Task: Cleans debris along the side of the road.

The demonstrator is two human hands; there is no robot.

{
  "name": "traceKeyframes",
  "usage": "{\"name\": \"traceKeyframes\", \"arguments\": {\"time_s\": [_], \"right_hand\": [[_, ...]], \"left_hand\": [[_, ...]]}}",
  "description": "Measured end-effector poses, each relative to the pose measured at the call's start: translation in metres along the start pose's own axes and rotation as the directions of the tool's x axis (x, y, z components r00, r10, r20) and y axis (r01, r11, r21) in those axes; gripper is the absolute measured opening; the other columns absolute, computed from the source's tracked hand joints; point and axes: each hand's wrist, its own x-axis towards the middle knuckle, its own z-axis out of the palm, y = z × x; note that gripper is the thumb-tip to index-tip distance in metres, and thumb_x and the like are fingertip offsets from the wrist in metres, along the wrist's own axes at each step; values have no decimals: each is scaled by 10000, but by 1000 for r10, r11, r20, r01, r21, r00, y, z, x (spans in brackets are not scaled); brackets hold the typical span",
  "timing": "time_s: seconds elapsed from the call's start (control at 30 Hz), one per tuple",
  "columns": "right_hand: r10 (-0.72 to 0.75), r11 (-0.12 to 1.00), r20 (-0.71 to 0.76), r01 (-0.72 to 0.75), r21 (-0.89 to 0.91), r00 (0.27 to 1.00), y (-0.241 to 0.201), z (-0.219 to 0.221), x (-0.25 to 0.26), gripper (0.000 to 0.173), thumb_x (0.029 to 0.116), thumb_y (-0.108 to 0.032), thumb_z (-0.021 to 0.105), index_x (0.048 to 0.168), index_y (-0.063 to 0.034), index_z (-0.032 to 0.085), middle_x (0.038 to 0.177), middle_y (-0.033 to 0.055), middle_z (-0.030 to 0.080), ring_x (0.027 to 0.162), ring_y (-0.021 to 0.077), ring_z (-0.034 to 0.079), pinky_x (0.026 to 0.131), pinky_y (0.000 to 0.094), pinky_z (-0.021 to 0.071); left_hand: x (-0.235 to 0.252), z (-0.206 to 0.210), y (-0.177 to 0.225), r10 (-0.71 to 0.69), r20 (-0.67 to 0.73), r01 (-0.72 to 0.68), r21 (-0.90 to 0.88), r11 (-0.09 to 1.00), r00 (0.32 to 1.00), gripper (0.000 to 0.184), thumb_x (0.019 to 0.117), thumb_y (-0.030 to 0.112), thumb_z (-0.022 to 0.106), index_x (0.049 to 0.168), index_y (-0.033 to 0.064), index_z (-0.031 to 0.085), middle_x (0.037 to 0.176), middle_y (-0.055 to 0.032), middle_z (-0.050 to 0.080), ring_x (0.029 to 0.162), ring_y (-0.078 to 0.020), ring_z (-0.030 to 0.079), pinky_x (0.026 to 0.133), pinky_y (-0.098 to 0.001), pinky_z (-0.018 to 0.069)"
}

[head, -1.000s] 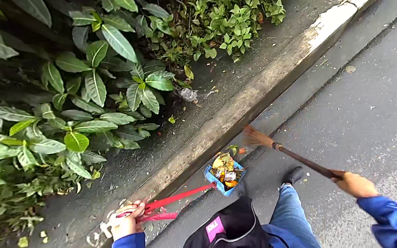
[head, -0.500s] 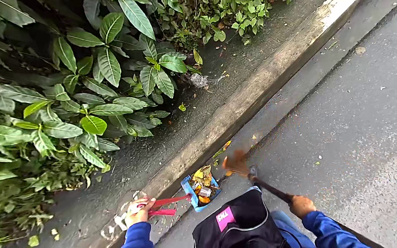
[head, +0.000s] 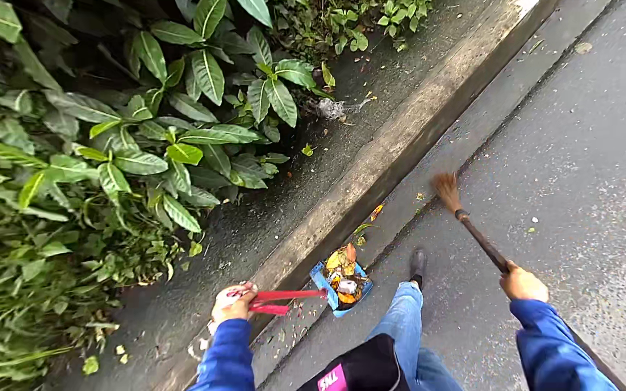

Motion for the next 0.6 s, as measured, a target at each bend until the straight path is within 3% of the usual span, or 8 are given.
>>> {"name": "traceKeyframes", "arguments": {"time_s": [0.1,0.2,0.3,0.4,0.47,0.53,0.6], "right_hand": [[-127,984,160,145,-102,979,-50,49,-27,534,1007,-156,583,1523,-60,486,1402,287,599,1246,490,614,993,673,493],[-296,904,275,361,-229,915,-59,65,-80,590,1021,-133,548,1595,-128,411,1440,274,571,1228,489,622,981,667,506],[-413,854,241,466,-233,878,-36,41,-145,499,1014,-207,582,1512,-223,555,1339,233,661,1189,467,650,957,685,501],[-421,859,159,449,-245,893,7,20,-204,446,989,-281,661,1433,-306,639,1254,197,716,1141,457,673,917,700,503],[-381,890,111,397,-224,918,15,20,-241,451,998,-259,674,1447,-263,634,1276,213,705,1155,468,666,937,709,492],[-337,920,17,333,-206,941,-1,41,-267,437,1000,-206,670,1436,-209,644,1223,225,722,1108,473,684,911,707,505],[-270,945,-41,256,-201,962,-41,78,-274,412,1029,-203,637,1441,-187,637,1160,269,724,1067,509,680,878,720,499]], "left_hand": [[0,-3,7,34,-4,-34,-12,999,999,402,833,-142,683,1218,-77,585,1140,-200,680,882,-184,638,780,-362,539],[-3,-14,-10,12,-37,-12,-11,1000,999,414,815,-146,701,1213,-61,623,1154,-209,686,960,-232,658,865,-403,540],[20,-64,-37,-5,-60,6,13,1000,998,412,823,-112,734,1220,-44,643,1174,-218,693,1011,-284,673,906,-462,535],[42,-147,-93,-118,-64,114,-55,992,991,443,840,-117,725,1259,-49,600,1153,-212,672,878,-232,648,783,-410,553],[53,-198,-147,-144,-81,132,-131,982,986,439,826,-137,712,1236,-49,581,1058,-169,682,711,-158,616,621,-334,543],[53,-241,-191,-157,-95,135,-206,969,983,407,815,-160,678,1189,-59,552,953,-122,669,613,-104,588,525,-271,519],[59,-283,-222,-180,-99,151,-245,958,979,388,823,-163,664,1175,-58,538,936,-104,665,615,-92,598,512,-258,519]]}}
